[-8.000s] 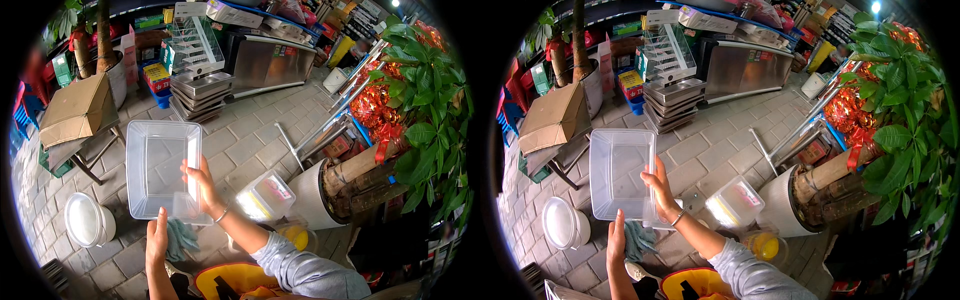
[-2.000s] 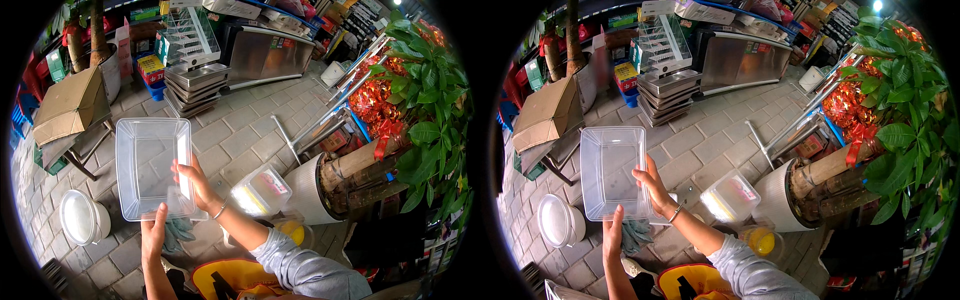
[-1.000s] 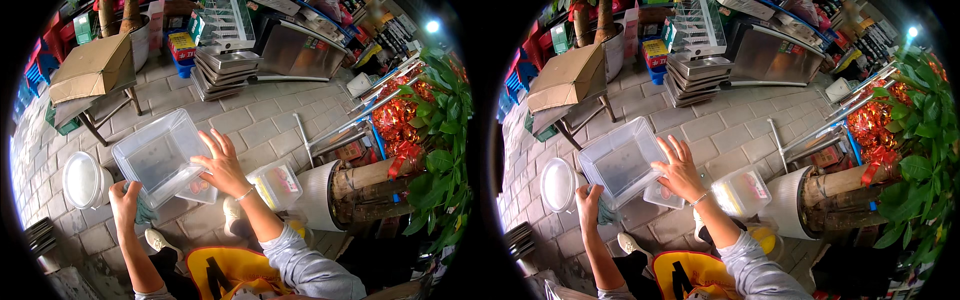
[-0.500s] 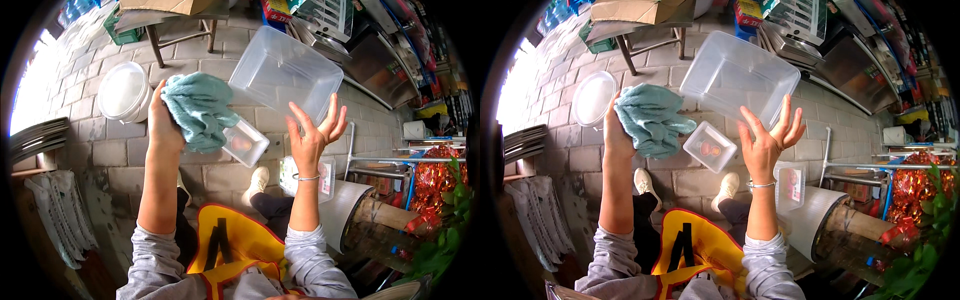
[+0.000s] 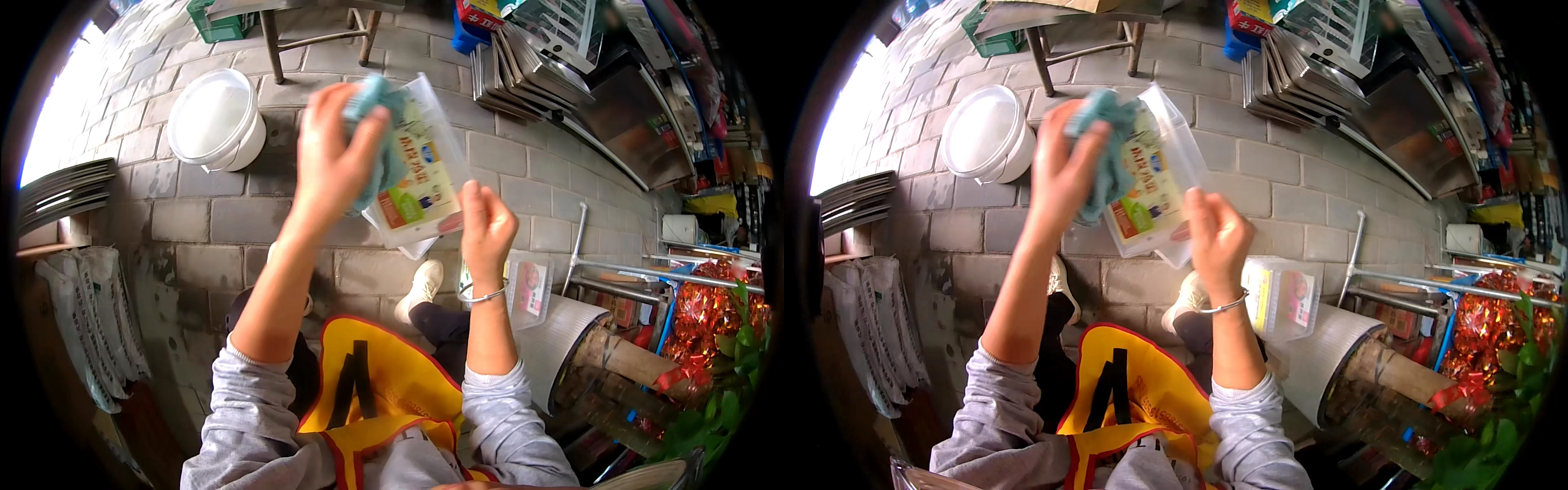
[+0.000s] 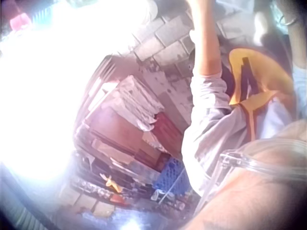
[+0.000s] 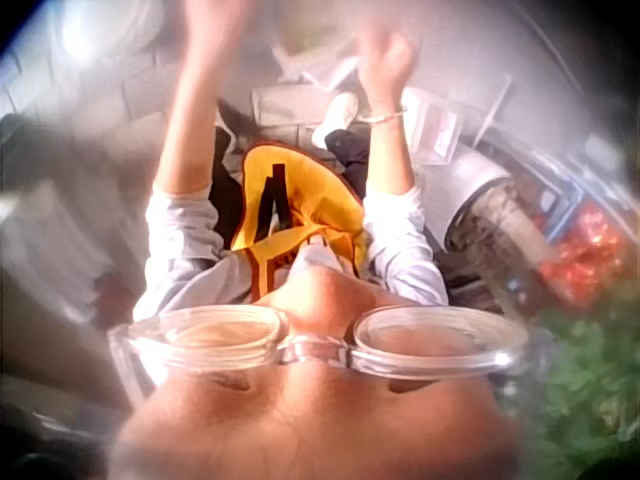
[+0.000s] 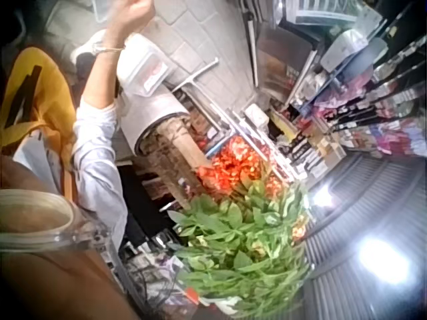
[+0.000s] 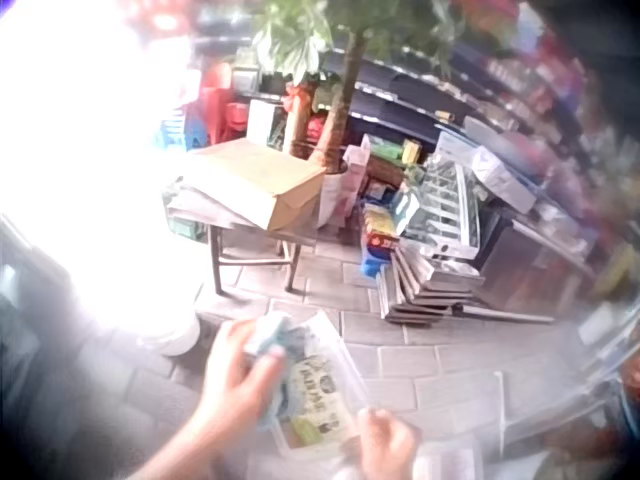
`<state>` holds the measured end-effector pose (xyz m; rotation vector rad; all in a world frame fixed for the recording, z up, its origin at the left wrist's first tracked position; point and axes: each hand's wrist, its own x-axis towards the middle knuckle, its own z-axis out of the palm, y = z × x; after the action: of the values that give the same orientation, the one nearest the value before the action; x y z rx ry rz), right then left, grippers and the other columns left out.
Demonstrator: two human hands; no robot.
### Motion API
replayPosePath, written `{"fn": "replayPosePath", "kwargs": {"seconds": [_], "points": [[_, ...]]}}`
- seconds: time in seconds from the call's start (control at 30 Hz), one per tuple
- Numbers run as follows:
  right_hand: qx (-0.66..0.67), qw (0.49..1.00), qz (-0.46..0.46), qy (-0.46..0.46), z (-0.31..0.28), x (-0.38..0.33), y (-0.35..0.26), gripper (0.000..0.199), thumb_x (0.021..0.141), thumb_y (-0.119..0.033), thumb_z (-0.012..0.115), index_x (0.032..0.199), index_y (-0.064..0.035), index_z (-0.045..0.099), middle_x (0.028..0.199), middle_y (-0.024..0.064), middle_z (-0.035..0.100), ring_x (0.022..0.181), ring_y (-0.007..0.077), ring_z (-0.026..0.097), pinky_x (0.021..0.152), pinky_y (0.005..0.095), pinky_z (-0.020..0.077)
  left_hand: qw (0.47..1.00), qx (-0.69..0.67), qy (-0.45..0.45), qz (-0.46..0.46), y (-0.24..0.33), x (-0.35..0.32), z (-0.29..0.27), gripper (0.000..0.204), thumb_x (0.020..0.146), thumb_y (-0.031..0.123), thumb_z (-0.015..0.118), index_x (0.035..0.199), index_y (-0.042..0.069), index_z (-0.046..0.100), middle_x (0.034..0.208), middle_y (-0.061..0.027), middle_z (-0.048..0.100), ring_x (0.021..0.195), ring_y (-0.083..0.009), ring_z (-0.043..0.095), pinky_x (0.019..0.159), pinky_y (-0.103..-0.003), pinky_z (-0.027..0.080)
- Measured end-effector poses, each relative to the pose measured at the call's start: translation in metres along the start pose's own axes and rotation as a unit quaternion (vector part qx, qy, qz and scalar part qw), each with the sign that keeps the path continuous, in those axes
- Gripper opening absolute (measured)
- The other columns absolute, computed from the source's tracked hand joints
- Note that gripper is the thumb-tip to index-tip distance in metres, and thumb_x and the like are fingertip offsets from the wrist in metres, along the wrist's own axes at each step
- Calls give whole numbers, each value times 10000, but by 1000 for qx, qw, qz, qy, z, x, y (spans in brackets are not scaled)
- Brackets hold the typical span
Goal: The person wipes the interior and exterior of clear plastic food containers using a light blue cloth. They handle multiple containers one at a time, turning them over to clean all sides and occasionally inspecting the surfaces.
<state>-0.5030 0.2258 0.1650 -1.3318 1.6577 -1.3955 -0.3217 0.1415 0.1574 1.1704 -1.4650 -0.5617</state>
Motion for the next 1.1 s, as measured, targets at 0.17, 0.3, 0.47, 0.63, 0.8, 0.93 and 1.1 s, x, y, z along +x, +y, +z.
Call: {"fn": "replayPosePath", "kwargs": {"seconds": [0.17, 0.3, 0.47, 0.63, 0.8, 0.93, 1.1], "points": [[-41, 997, -16, 64, 8, 0, 18, 373, 959, -254, 538, 674, -16, 568, 512, -21, 492, 483, 40, 444, 457, 241, 355, 984, 26, -154, 88, 17, -35, 36, 302, 736, 123, 680, 1024, 49, 626, 1036, -125, 587, 922, -318, 586, 779, -405, 480], [22, 994, -20, 103, -4, 11, 18, 441, 979, -261, 498, 602, -32, 487, 542, -37, 444, 515, 43, 403, 454, 244, 325, 968, 5, -198, 153, 47, -55, 30, 419, 612, 24, 661, 1021, 112, 660, 1027, -71, 600, 916, -280, 600, 790, -379, 488], [50, 997, -26, 59, -8, -2, -2, 431, 978, -232, 477, 610, -11, 512, 533, -10, 490, 425, 67, 450, 423, 231, 341, 979, 173, -15, 106, 21, -15, 19, 349, 641, 24, 616, 953, 166, 680, 996, -29, 582, 867, -249, 580, 725, -379, 471], [52, 996, -22, 73, -10, -1, 0, 439, 970, -242, 488, 584, -33, 492, 526, -4, 484, 399, 69, 440, 390, 219, 331, 981, 133, -89, 113, 32, -31, 22, 413, 600, 11, 625, 982, 154, 690, 987, -50, 588, 872, -248, 587, 727, -355, 463], [88, 992, -7, 87, -8, 5, 0, 438, 967, -247, 491, 573, -57, 469, 522, -27, 442, 418, 51, 388, 381, 209, 304, 967, 125, -130, 178, 56, -53, 22, 419, 609, 27, 615, 989, 187, 689, 972, -35, 584, 861, -232, 583, 724, -347, 455], [71, 995, -47, 56, -10, 1, -2, 437, 963, -233, 487, 574, -34, 484, 521, -8, 469, 428, 58, 402, 405, 222, 314, 967, 233, -16, 100, 30, -14, 10, 370, 672, 41, 615, 1000, 198, 682, 994, -43, 565, 879, -240, 569, 745, -380, 463], [69, 996, -12, 54, 1, 1, -9, 487, 985, -270, 439, 571, -19, 489, 502, 14, 477, 436, 78, 420, 469, 234, 329, 976, 188, -62, 87, 28, -17, 12, 433, 647, 42, 617, 1055, 173, 678, 1011, -75, 561, 910, -265, 574, 804, -388, 460]]}}
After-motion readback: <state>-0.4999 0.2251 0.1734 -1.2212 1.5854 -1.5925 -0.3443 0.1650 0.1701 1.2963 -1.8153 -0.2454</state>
